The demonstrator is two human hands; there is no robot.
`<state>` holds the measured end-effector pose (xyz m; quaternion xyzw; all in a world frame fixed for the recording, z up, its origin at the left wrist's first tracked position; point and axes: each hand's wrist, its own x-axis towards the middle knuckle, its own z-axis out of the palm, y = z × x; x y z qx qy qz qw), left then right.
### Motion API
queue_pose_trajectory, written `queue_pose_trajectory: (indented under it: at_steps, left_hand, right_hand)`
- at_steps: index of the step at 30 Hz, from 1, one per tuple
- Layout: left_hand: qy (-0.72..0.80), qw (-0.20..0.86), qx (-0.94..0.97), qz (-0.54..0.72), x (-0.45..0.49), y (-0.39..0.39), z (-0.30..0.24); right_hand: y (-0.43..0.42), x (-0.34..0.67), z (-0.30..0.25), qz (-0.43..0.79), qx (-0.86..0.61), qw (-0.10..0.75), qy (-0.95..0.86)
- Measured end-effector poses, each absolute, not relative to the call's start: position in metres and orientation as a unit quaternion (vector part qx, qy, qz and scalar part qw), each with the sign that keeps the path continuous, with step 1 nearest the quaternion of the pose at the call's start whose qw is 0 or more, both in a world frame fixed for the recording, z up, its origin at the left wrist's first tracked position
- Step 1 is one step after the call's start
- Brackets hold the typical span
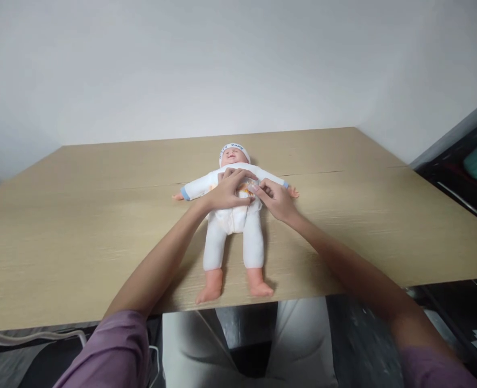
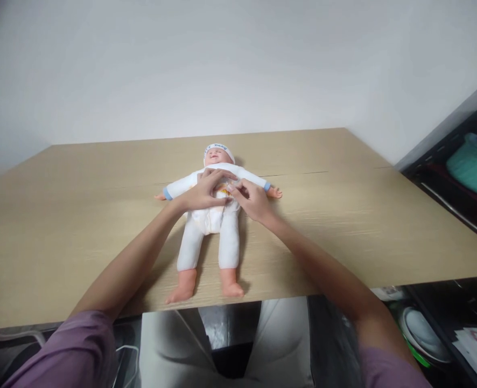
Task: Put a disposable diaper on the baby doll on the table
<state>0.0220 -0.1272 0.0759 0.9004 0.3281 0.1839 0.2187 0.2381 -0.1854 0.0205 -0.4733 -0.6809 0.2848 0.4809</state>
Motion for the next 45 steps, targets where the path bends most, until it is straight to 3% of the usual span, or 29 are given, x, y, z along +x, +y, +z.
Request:
queue_pose_trajectory:
  at_steps: [6, 20, 30, 36, 41, 45]
  left_hand:
    - [0.341, 0.206, 0.899, 0.182, 0.026, -0.128, 0.073]
    - [0.356, 0.125, 0.911, 0.166, 0.034, -0.127, 0.062]
    - [0.356, 0.140, 0.907, 0.176, 0.034, -0.127, 0.066]
    - [0.353, 0.147, 0.904, 0.192, 0.033, -0.123, 0.061]
    - [0.353, 0.166, 0.898, 0.202, 0.033, -0.124, 0.060]
    - [0.349, 0.226, 0.884, 0.215, 0.027, -0.123, 0.070]
  right_hand:
    - [-0.160, 0.229, 0.039, 0.290, -0.541, 0.334, -0.716]
    - [-0.189, 0.292, 0.018, 0.347, -0.499, 0.439, -0.662]
    - [-0.159, 0.227, 0.027, 0.329, -0.473, 0.406, -0.709]
    - [-0.177, 0.220, 0.028, 0.246, -0.525, 0.408, -0.706]
    - [-0.216, 0.230, 0.022, 0.115, -0.457, 0.443, -0.763]
    - [-0.229, 0.237, 0.010, 0.099, -0.399, 0.417, -0.811]
